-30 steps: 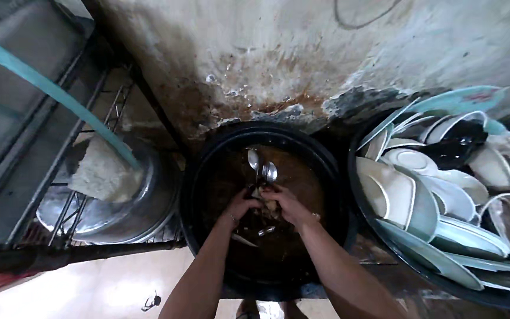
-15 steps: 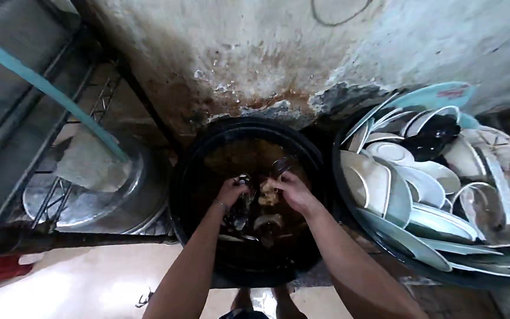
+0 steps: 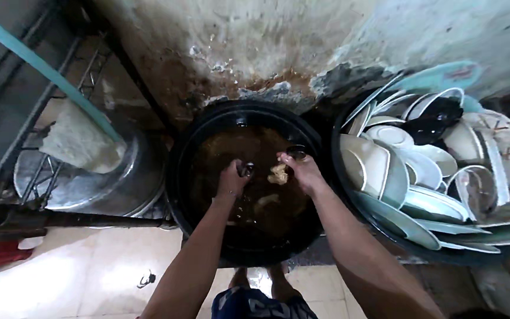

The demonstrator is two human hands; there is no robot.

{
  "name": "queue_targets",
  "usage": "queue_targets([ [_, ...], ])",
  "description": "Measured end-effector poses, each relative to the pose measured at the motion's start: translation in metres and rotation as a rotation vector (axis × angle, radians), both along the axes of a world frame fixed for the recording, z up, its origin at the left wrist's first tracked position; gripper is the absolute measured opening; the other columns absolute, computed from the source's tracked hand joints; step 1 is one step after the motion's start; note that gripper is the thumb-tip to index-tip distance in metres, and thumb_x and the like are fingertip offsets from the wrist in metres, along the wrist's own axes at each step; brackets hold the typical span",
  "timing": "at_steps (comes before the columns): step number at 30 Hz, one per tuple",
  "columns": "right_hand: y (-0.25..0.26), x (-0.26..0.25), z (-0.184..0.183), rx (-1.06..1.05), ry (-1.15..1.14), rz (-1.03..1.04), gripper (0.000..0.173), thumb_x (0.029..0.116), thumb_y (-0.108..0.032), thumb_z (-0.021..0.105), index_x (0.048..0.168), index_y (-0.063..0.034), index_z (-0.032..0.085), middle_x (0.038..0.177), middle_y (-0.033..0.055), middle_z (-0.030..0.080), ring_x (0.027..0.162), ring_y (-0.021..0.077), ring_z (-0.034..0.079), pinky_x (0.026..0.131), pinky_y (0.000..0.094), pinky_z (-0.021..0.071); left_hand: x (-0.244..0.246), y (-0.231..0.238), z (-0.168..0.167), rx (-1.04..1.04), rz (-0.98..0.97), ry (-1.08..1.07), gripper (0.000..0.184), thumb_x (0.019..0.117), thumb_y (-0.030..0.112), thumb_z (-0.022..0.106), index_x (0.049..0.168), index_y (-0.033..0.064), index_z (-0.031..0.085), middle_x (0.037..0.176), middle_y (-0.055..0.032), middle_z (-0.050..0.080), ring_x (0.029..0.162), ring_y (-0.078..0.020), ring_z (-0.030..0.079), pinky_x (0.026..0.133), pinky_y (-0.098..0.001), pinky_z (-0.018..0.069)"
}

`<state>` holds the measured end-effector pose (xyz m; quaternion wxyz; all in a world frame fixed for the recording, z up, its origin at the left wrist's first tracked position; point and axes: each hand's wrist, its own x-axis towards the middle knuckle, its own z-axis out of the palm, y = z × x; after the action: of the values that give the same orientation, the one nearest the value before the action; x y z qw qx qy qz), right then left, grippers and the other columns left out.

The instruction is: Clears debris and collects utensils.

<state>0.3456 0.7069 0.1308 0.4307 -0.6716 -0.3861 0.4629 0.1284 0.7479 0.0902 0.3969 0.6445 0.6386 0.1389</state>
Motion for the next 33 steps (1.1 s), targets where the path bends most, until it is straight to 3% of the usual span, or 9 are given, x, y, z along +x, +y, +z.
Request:
queue_targets([
  [3,-0.002,0.009,-0.002,-0.043,-0.029,-0.034,0.03,0.1023,-0.028,0.065,0.123,-0.0068,0.069,0.12,0.006,0.072,0.115,0.015,0.065,0.102,0.0415,0.0527,0.009,-0.011,0.009,0.134,0.002,0.216,0.083,0.0894,0.025,0.078,0.159,0.0096,0.036,0.164,-0.0267,0.028,0.145,-0.0506,0.036,0.111,-0.0739,0.0321],
  [6,-0.007,0.012,-0.016,-0.066,0.114,-0.085,0.031,0.1042,-0.028,0.062,0.124,-0.0044,0.066,0.119,0.0082,0.071,0.111,0.0203,0.067,0.095,0.0455,0.0573,0.032,-0.031,0.012,0.167,-0.181,0.051,0.065,0.0903,0.013,0.073,0.151,0.0095,0.049,0.155,-0.0212,0.046,0.134,-0.0394,0.055,0.107,-0.0572,0.0506],
  [10,-0.011,0.0,-0.032,-0.138,0.228,-0.203,0.032,0.1045,-0.03,0.061,0.125,-0.0047,0.064,0.115,0.0084,0.072,0.102,0.0203,0.069,0.085,0.0432,0.0589,0.071,-0.03,-0.016,-0.111,-0.259,-0.176,0.094,0.0859,0.028,0.084,0.162,0.0124,0.03,0.155,-0.0211,0.046,0.137,-0.0373,0.053,0.111,-0.0561,0.0472],
  [15,-0.019,-0.004,-0.026,-0.064,0.275,-0.395,0.029,0.1027,-0.029,0.064,0.12,-0.0057,0.067,0.109,0.0058,0.073,0.095,0.0148,0.067,0.08,0.0361,0.0554,0.07,-0.023,-0.013,-0.131,-0.319,-0.084,0.046,0.089,0.028,0.078,0.129,0.0081,0.066,0.112,-0.0196,0.072,0.106,-0.0379,0.07,0.094,-0.0624,0.0544],
  [19,-0.02,0.01,-0.032,0.007,0.46,-0.539,0.035,0.1086,-0.032,0.052,0.124,-0.0007,0.056,0.096,0.0124,0.074,0.085,0.0224,0.073,0.077,0.0403,0.0618,0.033,-0.024,-0.01,-0.193,-0.111,-0.165,0.044,0.0907,0.029,0.079,0.128,0.0088,0.068,0.118,-0.0178,0.071,0.109,-0.034,0.069,0.096,-0.0585,0.0546],
  [23,-0.016,0.005,-0.044,-0.089,0.333,-0.515,0.036,0.1074,-0.03,0.056,0.131,-0.0027,0.054,0.091,0.013,0.066,0.07,0.0213,0.067,0.066,0.0388,0.061,0.006,-0.027,-0.018,-0.377,0.113,-0.564,0.042,0.0962,0.021,0.075,0.13,0.0006,0.062,0.114,-0.0199,0.07,0.096,-0.0304,0.072,0.083,-0.0487,0.0619],
  [28,-0.031,-0.006,-0.041,-0.341,-0.094,-0.276,0.051,0.0992,-0.033,0.07,0.141,-0.0069,0.057,0.128,0.0213,0.065,0.114,0.0366,0.064,0.094,0.0581,0.0526,0.001,-0.032,-0.001,-0.351,0.239,-0.684,0.031,0.0996,0.023,0.07,0.122,0.0028,0.067,0.106,-0.0164,0.071,0.088,-0.0261,0.071,0.075,-0.0442,0.062],
  [31,-0.051,-0.019,-0.009,-0.273,-0.452,-0.148,0.052,0.0992,-0.029,0.068,0.142,-0.0037,0.056,0.141,0.025,0.056,0.13,0.042,0.056,0.106,0.0617,0.0482,-0.006,-0.03,0.012,-0.049,0.068,-0.379,0.025,0.097,0.023,0.072,0.115,0.0059,0.074,0.108,-0.0114,0.074,0.1,-0.0221,0.071,0.093,-0.0473,0.0574],
  [33,-0.066,-0.033,0.01,-0.11,-0.512,-0.027,0.05,0.0957,-0.026,0.072,0.141,-0.0088,0.059,0.143,0.0186,0.057,0.131,0.034,0.057,0.108,0.0556,0.0493,-0.006,-0.031,0.025,0.123,-0.109,-0.213,0.02,0.0964,0.024,0.074,0.109,0.008,0.075,0.104,-0.0104,0.075,0.097,-0.0232,0.072,0.092,-0.0512,0.0576],
])
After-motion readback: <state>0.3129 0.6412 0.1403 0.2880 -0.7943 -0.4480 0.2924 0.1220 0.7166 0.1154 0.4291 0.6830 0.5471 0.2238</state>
